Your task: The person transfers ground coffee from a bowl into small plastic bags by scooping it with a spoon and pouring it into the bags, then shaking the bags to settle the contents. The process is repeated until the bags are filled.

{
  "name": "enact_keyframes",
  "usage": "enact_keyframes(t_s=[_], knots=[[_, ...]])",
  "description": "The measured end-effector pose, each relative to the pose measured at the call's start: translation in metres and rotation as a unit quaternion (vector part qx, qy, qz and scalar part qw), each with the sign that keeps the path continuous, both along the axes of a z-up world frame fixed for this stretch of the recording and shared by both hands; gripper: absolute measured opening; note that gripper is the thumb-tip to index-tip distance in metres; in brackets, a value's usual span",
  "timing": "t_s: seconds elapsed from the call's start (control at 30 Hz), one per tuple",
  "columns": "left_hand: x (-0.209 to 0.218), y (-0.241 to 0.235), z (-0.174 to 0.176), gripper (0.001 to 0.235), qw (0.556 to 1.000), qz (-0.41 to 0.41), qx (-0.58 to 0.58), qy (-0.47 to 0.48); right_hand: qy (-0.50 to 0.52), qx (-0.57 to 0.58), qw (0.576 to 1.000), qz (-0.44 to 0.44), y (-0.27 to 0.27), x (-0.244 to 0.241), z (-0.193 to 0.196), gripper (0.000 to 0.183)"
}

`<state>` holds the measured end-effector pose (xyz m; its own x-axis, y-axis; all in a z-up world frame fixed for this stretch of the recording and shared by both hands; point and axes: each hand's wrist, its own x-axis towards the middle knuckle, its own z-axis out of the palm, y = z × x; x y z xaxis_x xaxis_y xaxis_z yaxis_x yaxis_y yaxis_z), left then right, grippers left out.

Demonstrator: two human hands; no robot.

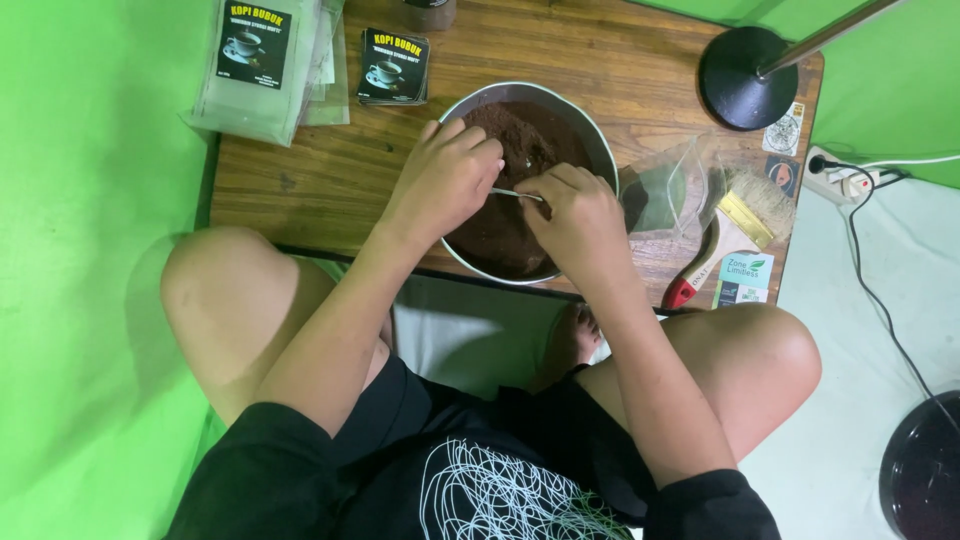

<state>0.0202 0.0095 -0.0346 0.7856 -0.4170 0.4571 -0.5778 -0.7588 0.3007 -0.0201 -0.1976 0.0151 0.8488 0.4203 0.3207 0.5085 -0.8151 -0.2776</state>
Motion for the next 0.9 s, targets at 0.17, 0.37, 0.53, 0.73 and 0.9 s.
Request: enact_keyframes(t_s=[0.17, 0.37, 0.53, 0.73, 0.9], knots=[[-0.002, 0.002, 0.030, 0.009, 0.999, 0.012, -0.030, -0.042, -0.022, 0.066, 0.997, -0.029, 0.012, 0.005, 0.013, 0.014], [0.003, -0.008, 0.027, 0.015, 0.995, 0.034, 0.064, -0.069, -0.085, 0.055, 0.994, -0.044, 0.018, 0.018, 0.009, 0.017], [0.001, -0.009, 0.013, 0.006, 0.992, 0.007, 0.084, -0.094, -0.109, -0.069, 0.991, -0.045, 0.007, 0.024, -0.017, 0.012], [-0.007, -0.002, 0.012, 0.005, 0.995, 0.027, 0.077, -0.066, -0.102, -0.087, 0.991, 0.013, 0.002, 0.021, -0.019, 0.013], [-0.016, -0.002, 0.006, 0.018, 0.998, 0.052, -0.029, -0.004, -0.118, -0.108, 0.987, -0.010, 0.006, 0.008, -0.002, 0.010]])
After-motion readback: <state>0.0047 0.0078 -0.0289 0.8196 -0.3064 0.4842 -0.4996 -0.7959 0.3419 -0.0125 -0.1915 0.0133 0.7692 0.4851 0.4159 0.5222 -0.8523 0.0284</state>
